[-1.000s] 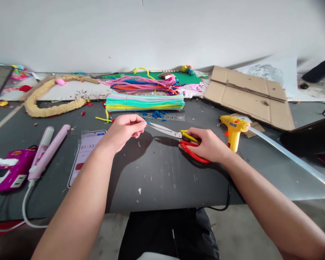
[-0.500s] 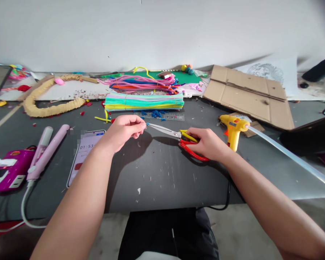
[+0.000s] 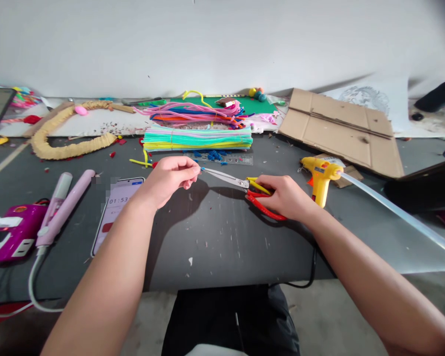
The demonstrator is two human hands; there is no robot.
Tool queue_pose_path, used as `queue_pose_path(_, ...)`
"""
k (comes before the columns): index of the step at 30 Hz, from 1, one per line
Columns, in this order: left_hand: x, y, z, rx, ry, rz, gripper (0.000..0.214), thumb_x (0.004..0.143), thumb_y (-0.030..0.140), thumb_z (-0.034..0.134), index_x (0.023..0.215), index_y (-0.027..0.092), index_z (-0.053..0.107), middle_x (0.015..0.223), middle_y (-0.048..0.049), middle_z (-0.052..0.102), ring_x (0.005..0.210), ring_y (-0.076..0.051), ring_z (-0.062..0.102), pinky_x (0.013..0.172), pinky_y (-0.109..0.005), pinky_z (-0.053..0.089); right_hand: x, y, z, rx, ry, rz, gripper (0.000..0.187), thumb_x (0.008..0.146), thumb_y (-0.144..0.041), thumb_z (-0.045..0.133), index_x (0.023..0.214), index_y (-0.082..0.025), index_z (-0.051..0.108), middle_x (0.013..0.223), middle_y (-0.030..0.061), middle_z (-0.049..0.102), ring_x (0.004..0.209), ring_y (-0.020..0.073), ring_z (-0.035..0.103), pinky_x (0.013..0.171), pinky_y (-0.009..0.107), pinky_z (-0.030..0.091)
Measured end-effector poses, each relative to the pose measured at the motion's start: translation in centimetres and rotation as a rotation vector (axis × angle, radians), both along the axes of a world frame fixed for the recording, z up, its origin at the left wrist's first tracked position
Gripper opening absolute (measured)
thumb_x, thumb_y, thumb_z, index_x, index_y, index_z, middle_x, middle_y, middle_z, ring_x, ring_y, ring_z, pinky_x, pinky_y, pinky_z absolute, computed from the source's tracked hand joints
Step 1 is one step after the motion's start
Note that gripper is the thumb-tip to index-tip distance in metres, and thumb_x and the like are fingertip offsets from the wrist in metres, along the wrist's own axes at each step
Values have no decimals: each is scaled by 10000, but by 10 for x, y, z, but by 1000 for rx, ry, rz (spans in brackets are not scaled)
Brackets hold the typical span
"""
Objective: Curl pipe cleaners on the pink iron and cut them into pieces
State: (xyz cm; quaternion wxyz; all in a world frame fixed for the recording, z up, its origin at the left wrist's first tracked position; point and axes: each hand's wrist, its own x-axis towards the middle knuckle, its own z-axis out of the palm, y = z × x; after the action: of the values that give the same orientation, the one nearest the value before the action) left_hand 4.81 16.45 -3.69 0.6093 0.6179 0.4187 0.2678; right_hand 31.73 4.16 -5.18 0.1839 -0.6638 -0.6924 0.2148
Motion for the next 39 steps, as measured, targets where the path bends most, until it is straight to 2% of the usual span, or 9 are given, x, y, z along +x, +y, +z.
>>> queue_pose_path(15, 3, -2, 3, -9, 5, 22, 132, 713, 249, 718, 686, 142, 646, 646, -24, 559, 563, -88, 475, 526, -236, 350, -4, -1, 0, 40, -10, -1, 315, 807, -440, 606, 697, -215, 416, 614, -31, 483, 583, 120, 335, 560, 253, 244)
queue_pose_path(27, 3, -2, 2, 2, 9, 7, 135, 712, 257, 718, 690, 148, 640, 658, -30, 560, 576, -100, 481, 532, -254, 354, -1, 0, 1, 12, -9, 13, 239, 794, -406, 601, 714, -206, 496, 633, -19, 486, 607, 128, 342, 570, 261, 240)
queue_pose_path(39, 1, 0, 0, 18, -13, 21, 146, 719, 258, 736, 731, 142, 648, 679, -27, 568, 586, -96, 491, 545, -245, 363, -4, -2, 2, 41, 17, -43, 314, 804, -455, 605, 698, -210, 439, 622, -26, 466, 601, 125, 344, 565, 263, 259)
